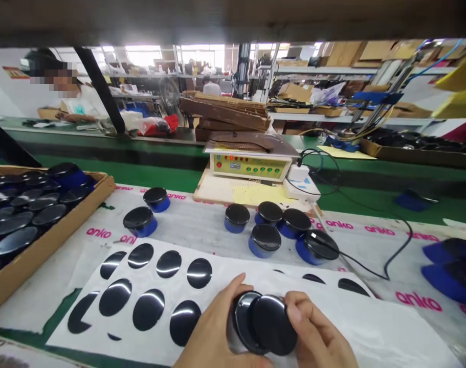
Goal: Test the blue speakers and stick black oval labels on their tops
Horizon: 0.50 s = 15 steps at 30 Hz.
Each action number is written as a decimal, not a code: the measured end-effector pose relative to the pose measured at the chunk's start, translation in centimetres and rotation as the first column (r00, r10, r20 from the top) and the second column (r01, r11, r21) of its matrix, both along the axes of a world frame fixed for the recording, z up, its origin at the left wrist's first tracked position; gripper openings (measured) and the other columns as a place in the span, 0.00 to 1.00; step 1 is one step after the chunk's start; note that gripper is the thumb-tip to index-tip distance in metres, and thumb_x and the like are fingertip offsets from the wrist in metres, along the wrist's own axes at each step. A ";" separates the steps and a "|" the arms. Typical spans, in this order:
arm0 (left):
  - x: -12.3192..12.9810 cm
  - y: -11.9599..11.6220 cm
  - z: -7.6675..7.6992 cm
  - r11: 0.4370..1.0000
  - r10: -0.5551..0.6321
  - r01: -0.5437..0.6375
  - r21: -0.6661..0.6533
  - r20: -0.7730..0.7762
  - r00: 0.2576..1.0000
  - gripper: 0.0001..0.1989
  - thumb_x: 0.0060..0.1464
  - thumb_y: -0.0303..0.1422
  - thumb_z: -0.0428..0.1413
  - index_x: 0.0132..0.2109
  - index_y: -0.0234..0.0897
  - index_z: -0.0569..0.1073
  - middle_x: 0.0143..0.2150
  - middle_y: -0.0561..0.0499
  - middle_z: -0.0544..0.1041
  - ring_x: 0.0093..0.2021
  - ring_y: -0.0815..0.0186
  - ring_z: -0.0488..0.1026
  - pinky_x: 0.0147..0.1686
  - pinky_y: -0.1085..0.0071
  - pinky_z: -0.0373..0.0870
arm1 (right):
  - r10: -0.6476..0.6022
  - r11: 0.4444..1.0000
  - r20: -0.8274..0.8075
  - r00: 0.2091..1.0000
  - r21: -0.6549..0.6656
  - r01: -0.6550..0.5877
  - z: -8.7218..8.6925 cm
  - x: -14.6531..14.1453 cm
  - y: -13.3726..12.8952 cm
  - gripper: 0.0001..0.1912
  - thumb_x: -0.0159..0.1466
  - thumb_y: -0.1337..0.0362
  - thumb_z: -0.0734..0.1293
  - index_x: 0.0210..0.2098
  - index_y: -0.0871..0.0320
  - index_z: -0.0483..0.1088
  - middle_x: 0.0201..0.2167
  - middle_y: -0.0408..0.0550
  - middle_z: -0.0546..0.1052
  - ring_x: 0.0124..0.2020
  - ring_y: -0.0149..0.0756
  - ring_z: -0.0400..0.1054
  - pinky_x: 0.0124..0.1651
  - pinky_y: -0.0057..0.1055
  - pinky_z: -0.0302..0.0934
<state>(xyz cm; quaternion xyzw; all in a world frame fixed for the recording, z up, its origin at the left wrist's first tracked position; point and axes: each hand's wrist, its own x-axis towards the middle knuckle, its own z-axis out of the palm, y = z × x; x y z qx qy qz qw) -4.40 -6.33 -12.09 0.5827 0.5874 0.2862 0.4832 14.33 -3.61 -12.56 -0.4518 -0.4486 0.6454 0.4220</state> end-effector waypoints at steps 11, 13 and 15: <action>0.6 -0.7 1.0 0.990 0.136 -0.136 -0.042 0.002 0.991 0.45 0.34 0.35 0.69 0.61 0.46 0.62 0.60 0.50 0.66 0.61 0.54 0.63 0.62 0.54 0.58 | -0.055 0.997 0.188 0.981 -0.038 0.063 0.6 -1.9 -0.6 0.17 0.61 0.49 0.64 0.31 0.57 0.63 0.37 0.46 0.62 0.39 0.32 0.58 0.42 0.23 0.57; 0.7 -0.7 1.3 0.988 0.150 -0.149 -0.040 0.027 0.988 0.45 0.34 0.34 0.69 0.61 0.46 0.63 0.60 0.51 0.67 0.60 0.55 0.63 0.62 0.54 0.58 | -0.053 0.997 0.195 0.979 -0.040 0.062 0.7 -2.0 -0.6 0.17 0.61 0.49 0.64 0.31 0.57 0.63 0.36 0.45 0.61 0.38 0.31 0.58 0.41 0.22 0.57; 0.8 -0.7 1.5 0.985 0.165 -0.163 -0.052 0.032 0.986 0.44 0.34 0.33 0.69 0.60 0.47 0.63 0.60 0.51 0.67 0.60 0.56 0.63 0.62 0.56 0.57 | -0.036 0.999 0.210 0.977 -0.022 0.041 0.7 -1.9 -0.6 0.16 0.62 0.50 0.64 0.31 0.57 0.64 0.36 0.45 0.61 0.37 0.30 0.58 0.40 0.21 0.58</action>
